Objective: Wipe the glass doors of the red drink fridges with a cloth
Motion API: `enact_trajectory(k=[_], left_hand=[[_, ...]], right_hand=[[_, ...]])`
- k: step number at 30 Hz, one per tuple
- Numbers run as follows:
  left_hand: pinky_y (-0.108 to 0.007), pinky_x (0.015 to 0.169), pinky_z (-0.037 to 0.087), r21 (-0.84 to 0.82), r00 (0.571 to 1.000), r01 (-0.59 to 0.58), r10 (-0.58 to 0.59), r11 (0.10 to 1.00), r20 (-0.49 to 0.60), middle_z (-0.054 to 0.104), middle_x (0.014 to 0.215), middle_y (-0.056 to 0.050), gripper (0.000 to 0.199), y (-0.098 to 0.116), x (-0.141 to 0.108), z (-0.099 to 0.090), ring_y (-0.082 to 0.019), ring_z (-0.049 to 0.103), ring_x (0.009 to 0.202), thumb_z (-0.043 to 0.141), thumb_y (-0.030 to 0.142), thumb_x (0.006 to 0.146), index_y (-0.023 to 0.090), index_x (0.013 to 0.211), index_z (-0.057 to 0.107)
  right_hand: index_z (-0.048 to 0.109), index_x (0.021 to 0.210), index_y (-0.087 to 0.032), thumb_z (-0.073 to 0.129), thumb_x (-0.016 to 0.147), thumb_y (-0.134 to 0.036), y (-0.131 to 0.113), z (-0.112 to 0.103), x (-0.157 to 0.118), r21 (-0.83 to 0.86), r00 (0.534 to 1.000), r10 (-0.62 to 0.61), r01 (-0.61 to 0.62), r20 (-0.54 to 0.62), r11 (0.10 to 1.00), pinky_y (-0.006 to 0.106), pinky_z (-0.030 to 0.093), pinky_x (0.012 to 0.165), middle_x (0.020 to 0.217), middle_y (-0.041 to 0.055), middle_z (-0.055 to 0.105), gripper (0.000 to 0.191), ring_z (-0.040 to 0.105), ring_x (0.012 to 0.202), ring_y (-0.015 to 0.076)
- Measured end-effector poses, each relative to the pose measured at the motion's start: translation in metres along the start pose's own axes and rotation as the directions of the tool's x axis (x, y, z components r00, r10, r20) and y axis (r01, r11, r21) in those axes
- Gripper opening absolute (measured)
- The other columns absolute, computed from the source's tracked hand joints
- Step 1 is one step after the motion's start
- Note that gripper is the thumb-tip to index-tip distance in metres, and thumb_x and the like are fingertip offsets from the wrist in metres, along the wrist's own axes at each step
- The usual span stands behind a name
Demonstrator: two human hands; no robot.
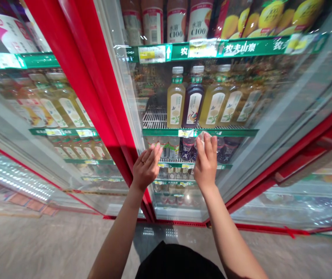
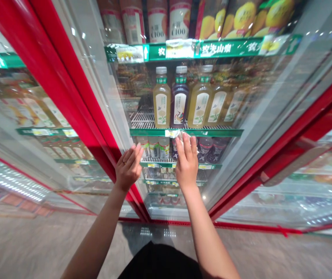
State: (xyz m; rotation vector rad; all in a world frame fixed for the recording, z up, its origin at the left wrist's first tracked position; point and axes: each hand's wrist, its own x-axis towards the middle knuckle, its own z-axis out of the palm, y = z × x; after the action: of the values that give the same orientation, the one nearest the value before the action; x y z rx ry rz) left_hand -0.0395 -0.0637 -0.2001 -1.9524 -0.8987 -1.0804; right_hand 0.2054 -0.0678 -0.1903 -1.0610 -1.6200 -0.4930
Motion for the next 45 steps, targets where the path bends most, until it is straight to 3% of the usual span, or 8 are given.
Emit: enact_trajectory(k=[4, 11, 17, 22, 27, 35, 39, 45], left_hand=[[-0.033, 0.133, 0.039, 0.026, 1.0, 0.006, -0.006, 1.0, -0.013, 0.068, 0.154, -0.01, 0.081, -0.01, -0.001, -0.006, -0.019, 0.059, 0.149, 0.046, -0.001, 0.097, 0.018, 0.174, 0.03], [-0.034, 0.13, 0.039, 0.111, 0.999, 0.035, -0.03, 0.993, -0.04, 0.073, 0.148, -0.009, 0.074, -0.025, -0.015, -0.003, -0.02, 0.069, 0.139, 0.047, 0.003, 0.1, 0.018, 0.171, 0.036], [-0.027, 0.134, 0.026, 0.082, 0.999, -0.051, 0.052, 0.995, -0.014, 0.078, 0.139, -0.009, 0.066, -0.036, -0.024, -0.004, -0.017, 0.073, 0.133, 0.053, 0.006, 0.099, 0.019, 0.163, 0.053], [-0.027, 0.135, 0.023, 0.066, 0.998, -0.043, 0.046, 0.997, -0.047, 0.076, 0.141, -0.008, 0.069, -0.039, -0.033, 0.001, -0.018, 0.074, 0.131, 0.052, 0.01, 0.101, 0.018, 0.169, 0.042], [-0.028, 0.135, 0.026, 0.045, 0.995, -0.029, 0.033, 0.999, -0.095, 0.074, 0.144, -0.007, 0.066, -0.039, -0.039, 0.008, -0.016, 0.072, 0.135, 0.046, 0.013, 0.104, 0.019, 0.169, 0.04], [-0.028, 0.135, 0.027, -0.01, 0.984, 0.007, -0.009, 1.0, -0.177, 0.075, 0.144, -0.009, 0.057, -0.037, -0.042, 0.016, -0.016, 0.067, 0.142, 0.039, 0.017, 0.109, 0.017, 0.166, 0.048], [-0.029, 0.136, 0.026, -0.04, 0.972, 0.058, -0.066, 0.998, -0.228, 0.073, 0.146, -0.009, 0.06, -0.037, -0.044, 0.019, -0.017, 0.057, 0.152, 0.043, 0.014, 0.106, 0.017, 0.166, 0.048], [-0.033, 0.138, 0.025, -0.013, 0.944, 0.134, -0.132, 0.991, -0.302, 0.072, 0.147, -0.011, 0.064, -0.037, -0.045, 0.022, -0.018, 0.049, 0.158, 0.043, 0.009, 0.101, 0.015, 0.165, 0.05]], right_hand=[[0.008, 0.173, -0.051, 0.033, 0.1, 0.003, -0.015, 0.011, 0.019, 0.029, 0.997, 0.055, -0.053, -0.061, 0.998, 0.069, 0.024, 0.138, 0.185, -0.0106, 0.016, 0.094, 0.012, 0.171, 0.0311], [0.005, 0.175, -0.045, 0.033, 0.102, 0.004, -0.027, 0.021, 0.007, 0.011, 0.994, -0.089, 0.088, 0.057, 0.996, 0.056, 0.034, 0.138, 0.183, -0.0072, 0.025, 0.091, 0.016, 0.171, 0.0223], [0.016, 0.173, -0.049, 0.036, 0.1, 0.004, -0.024, 0.028, 0.002, 0.034, 0.994, 0.036, -0.033, -0.104, 0.999, 0.068, 0.026, 0.137, 0.184, -0.0091, 0.022, 0.093, 0.015, 0.171, 0.031], [0.006, 0.173, -0.05, 0.036, 0.102, 0.002, -0.046, 0.043, 0.026, 0.029, 0.998, 0.003, -0.001, -0.059, 1.0, 0.069, 0.027, 0.137, 0.184, -0.0074, 0.023, 0.093, 0.017, 0.17, 0.0336], [0.01, 0.174, -0.047, 0.039, 0.104, 0.002, -0.049, 0.042, 0.011, 0.053, 0.993, -0.113, 0.111, 0.035, 0.992, 0.061, 0.035, 0.136, 0.18, -0.0035, 0.035, 0.091, 0.023, 0.17, 0.0279], [0.011, 0.175, -0.045, 0.034, 0.102, 0.003, -0.06, 0.053, 0.021, 0.011, 0.993, -0.003, 0.005, -0.114, 1.0, 0.073, 0.03, 0.134, 0.184, -0.0017, 0.024, 0.09, 0.015, 0.171, 0.0323], [0.002, 0.175, -0.044, 0.035, 0.104, 0.001, -0.076, 0.066, 0.034, 0.009, 0.997, -0.07, 0.071, -0.045, 0.997, 0.065, 0.028, 0.137, 0.185, -0.0022, 0.02, 0.09, 0.013, 0.171, 0.0305], [0.003, 0.176, -0.041, 0.042, 0.107, -0.006, -0.069, 0.059, 0.007, -0.044, 0.984, -0.151, 0.155, 0.095, 0.987, 0.052, 0.035, 0.137, 0.184, -0.0016, 0.023, 0.086, 0.02, 0.17, 0.0242]])
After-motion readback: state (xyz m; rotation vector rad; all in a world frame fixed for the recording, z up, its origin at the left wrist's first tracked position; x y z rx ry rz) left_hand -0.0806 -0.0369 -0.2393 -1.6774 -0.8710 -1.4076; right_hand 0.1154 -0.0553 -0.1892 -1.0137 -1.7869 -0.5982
